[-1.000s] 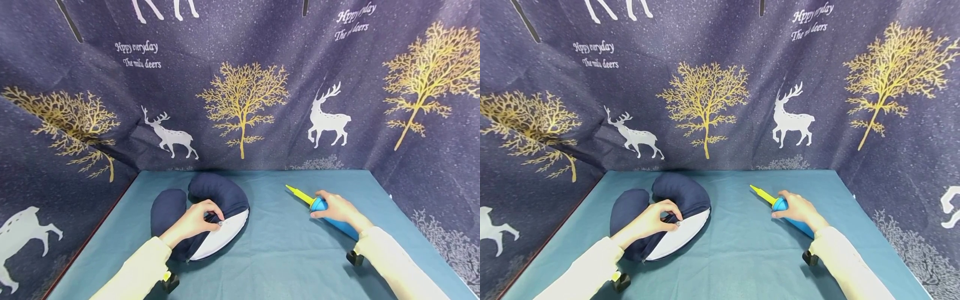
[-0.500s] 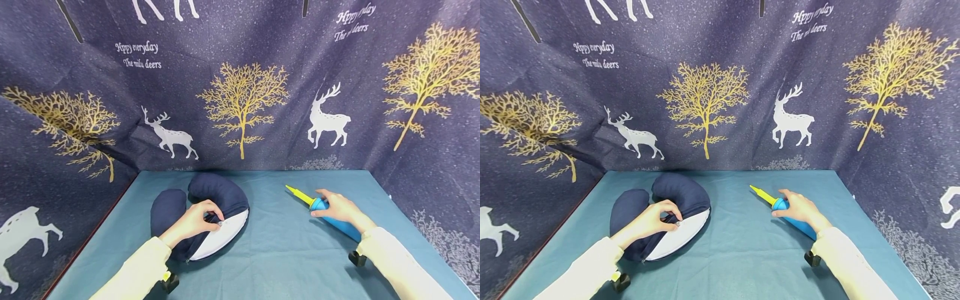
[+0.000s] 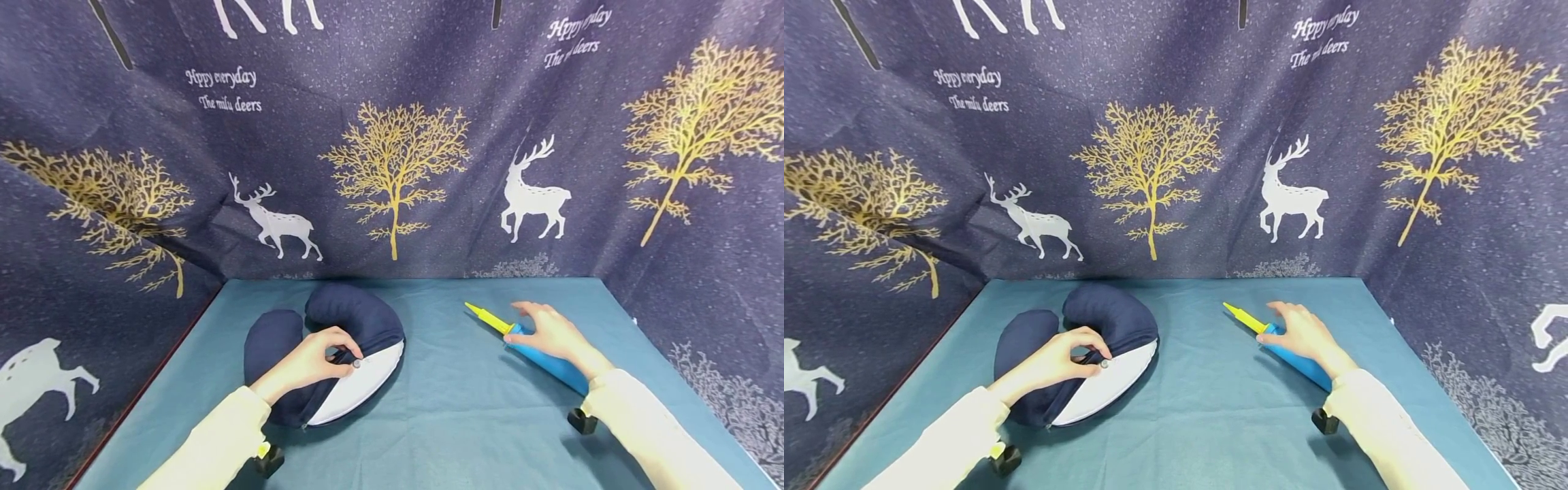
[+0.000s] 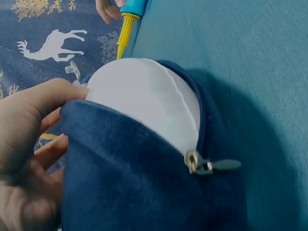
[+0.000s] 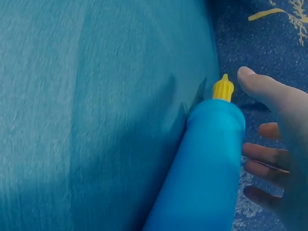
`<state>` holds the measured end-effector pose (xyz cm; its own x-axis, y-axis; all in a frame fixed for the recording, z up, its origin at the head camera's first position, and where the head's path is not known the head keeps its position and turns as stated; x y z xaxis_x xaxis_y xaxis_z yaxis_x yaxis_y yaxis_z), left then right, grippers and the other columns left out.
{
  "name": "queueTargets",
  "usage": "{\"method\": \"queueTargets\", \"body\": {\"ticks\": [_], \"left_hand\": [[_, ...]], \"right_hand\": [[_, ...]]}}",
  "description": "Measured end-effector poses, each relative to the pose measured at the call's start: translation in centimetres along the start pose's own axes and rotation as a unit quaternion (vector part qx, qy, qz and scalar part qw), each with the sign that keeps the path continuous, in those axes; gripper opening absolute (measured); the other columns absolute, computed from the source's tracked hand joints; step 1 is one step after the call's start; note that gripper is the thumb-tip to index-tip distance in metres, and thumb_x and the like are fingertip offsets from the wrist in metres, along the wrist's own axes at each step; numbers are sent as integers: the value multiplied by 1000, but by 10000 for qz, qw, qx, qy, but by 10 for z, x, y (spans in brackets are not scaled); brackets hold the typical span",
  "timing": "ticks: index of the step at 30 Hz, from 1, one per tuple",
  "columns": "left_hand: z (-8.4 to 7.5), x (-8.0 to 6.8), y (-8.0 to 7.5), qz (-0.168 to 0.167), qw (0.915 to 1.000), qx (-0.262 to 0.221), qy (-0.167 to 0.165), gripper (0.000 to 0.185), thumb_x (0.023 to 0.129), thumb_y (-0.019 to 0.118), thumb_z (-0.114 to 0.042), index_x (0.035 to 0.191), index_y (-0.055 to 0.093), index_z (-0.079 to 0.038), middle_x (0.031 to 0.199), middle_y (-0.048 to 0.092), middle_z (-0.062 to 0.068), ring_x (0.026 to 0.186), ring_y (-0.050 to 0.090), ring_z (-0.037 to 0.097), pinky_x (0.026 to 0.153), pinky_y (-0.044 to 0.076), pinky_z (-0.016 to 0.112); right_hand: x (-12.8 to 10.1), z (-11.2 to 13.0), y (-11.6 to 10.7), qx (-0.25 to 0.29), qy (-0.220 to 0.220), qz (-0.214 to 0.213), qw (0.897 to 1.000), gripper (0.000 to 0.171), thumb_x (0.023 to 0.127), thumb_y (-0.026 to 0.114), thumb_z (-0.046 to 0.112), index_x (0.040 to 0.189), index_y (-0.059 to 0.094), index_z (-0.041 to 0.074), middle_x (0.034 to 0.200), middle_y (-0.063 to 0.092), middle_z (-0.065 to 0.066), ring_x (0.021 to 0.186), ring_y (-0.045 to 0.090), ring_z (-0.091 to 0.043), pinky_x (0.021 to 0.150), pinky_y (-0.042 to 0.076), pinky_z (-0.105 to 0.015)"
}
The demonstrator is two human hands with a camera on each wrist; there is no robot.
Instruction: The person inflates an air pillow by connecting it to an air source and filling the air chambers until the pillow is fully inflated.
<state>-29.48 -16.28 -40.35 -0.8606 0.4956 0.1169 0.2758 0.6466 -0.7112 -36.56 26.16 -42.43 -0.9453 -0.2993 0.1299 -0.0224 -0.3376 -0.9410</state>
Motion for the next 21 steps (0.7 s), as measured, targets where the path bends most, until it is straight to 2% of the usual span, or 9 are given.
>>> {"method": "queueTargets", "body": {"ticks": [4,8,14,21], "left_hand": [[4,-3,-1,103,9999,-34,-116,23,84,77,-23,105,72,-31,107,62,-5,100,57,11,90,53,37],[6,-6,-2,123,9998,-12,-173,24,85,77,-27,108,72,-32,105,61,-5,97,56,10,87,52,32],[6,-8,-3,97,9999,105,-63,24,87,75,-30,110,72,-32,102,64,-8,92,57,7,87,52,29],[4,-8,-4,85,9999,87,41,25,87,75,-29,111,72,-31,103,65,-8,92,57,6,87,52,28]], "right_hand": [[0,9,-3,-34,-89,-63,9999,79,82,73,54,142,51,8,126,65,-19,117,56,-41,90,47,-59],[3,17,-5,-30,-179,-76,9998,82,81,71,61,142,51,10,127,65,-17,117,56,-39,91,47,-58],[7,28,-8,-17,-256,-17,9997,85,81,67,67,143,50,12,130,64,-17,120,54,-38,92,47,-58],[10,44,-11,50,-323,12,9995,81,82,70,62,144,49,15,131,63,-14,121,54,-36,92,47,-57]]}}
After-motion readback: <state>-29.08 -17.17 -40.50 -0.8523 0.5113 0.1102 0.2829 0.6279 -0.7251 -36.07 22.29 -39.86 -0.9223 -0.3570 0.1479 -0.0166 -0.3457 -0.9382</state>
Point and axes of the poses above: each hand's wrist, its own x-axis towards the middle knuckle, its own y-axis out of the palm, z = x × y, the point moved 6 cm from there along x, towards the middle knuckle
